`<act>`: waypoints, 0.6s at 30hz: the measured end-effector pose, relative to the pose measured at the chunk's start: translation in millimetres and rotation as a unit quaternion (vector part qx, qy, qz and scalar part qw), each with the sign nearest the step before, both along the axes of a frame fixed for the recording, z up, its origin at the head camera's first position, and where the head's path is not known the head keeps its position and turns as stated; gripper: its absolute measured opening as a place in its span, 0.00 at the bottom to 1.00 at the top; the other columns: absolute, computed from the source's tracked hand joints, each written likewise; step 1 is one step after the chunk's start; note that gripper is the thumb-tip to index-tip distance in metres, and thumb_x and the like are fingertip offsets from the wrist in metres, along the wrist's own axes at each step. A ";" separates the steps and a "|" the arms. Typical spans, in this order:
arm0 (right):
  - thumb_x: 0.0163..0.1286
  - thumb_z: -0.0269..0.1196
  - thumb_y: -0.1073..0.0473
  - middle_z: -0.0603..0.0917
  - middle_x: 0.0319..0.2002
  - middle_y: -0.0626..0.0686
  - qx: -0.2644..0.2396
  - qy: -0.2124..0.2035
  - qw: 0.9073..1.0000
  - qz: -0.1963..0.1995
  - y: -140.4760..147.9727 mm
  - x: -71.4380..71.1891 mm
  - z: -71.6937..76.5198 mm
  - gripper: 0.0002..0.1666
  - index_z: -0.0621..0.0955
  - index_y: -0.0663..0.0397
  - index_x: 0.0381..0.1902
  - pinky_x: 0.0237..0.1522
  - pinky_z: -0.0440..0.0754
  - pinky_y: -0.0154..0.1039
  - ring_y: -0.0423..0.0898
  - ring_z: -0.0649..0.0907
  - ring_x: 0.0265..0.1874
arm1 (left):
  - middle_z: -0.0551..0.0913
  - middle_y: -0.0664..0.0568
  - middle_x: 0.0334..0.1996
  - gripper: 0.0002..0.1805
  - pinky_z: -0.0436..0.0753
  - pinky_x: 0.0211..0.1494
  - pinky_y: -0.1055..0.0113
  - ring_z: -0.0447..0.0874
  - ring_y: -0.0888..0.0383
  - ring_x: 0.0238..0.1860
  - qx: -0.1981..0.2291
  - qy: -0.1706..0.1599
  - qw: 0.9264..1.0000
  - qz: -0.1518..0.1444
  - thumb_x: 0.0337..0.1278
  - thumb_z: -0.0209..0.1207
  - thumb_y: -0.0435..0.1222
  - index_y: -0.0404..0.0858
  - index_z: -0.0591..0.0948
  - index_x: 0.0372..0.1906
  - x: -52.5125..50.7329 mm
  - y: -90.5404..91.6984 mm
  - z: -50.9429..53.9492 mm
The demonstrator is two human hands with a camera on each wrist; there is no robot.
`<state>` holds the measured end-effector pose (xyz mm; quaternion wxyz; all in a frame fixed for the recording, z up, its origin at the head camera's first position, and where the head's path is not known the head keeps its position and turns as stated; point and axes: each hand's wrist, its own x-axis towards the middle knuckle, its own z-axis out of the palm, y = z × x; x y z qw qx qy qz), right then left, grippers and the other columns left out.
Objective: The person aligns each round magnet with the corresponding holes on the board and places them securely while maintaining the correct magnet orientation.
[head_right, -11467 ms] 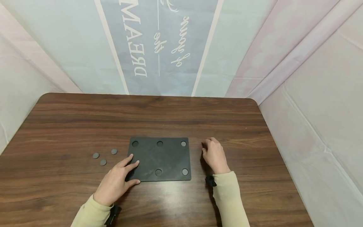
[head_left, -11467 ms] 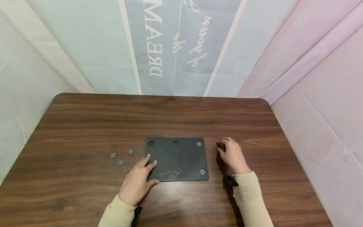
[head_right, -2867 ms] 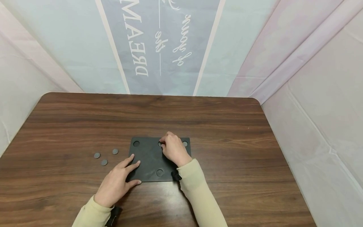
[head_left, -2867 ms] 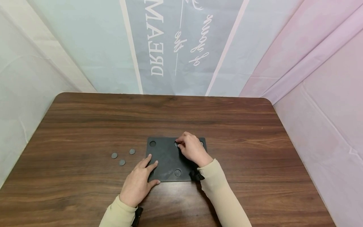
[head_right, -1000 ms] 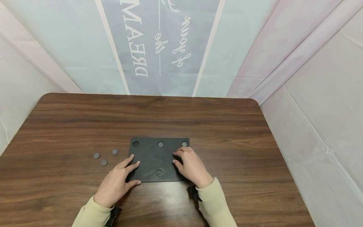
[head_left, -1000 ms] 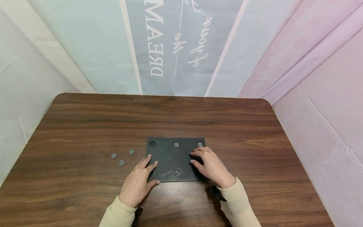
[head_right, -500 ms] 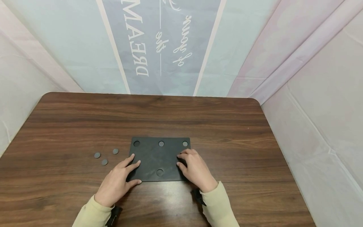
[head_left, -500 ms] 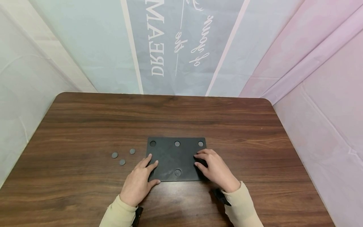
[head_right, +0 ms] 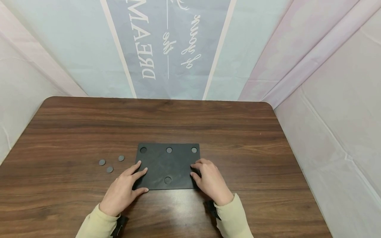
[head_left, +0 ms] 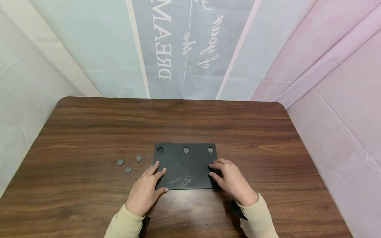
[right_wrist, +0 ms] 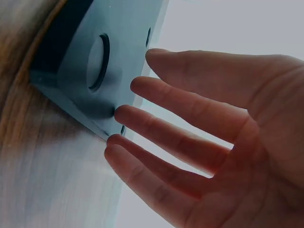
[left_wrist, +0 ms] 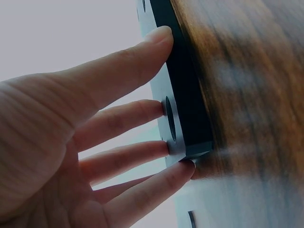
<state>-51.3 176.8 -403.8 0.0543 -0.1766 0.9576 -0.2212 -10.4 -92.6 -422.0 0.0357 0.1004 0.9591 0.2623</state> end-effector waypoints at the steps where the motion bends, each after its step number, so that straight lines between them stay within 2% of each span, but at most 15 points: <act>1: 0.61 0.68 0.62 0.84 0.44 0.54 0.001 -0.002 1.000 -0.001 0.4 1.0 0.3 0.14 0.86 0.59 0.45 0.45 0.82 0.48 0.51 0.83 0.45 | 0.72 0.36 0.64 0.32 0.81 0.52 0.46 0.73 0.37 0.62 -0.001 0.000 1.000 0.000 0.41 0.74 0.40 0.36 0.81 0.57 0.0 0.0 -0.1; 8: 0.59 0.70 0.62 0.82 0.46 0.56 0.002 -0.016 1.000 -0.013 2.0 6.7 0.7 0.15 0.86 0.59 0.45 0.44 0.83 0.48 0.52 0.84 0.44 | 0.72 0.36 0.64 0.32 0.81 0.51 0.46 0.72 0.37 0.62 0.000 0.000 1.000 0.000 0.40 0.74 0.40 0.36 0.81 0.57 0.3 0.0 -0.2; 18: 0.51 0.75 0.62 0.78 0.53 0.61 0.006 -0.028 0.999 -0.018 -0.5 11.3 -1.3 0.24 0.85 0.57 0.49 0.46 0.80 0.58 0.56 0.82 0.49 | 0.71 0.36 0.64 0.32 0.80 0.53 0.47 0.72 0.37 0.62 0.000 -0.004 1.000 -0.002 0.41 0.74 0.40 0.36 0.80 0.57 1.0 -0.2 1.3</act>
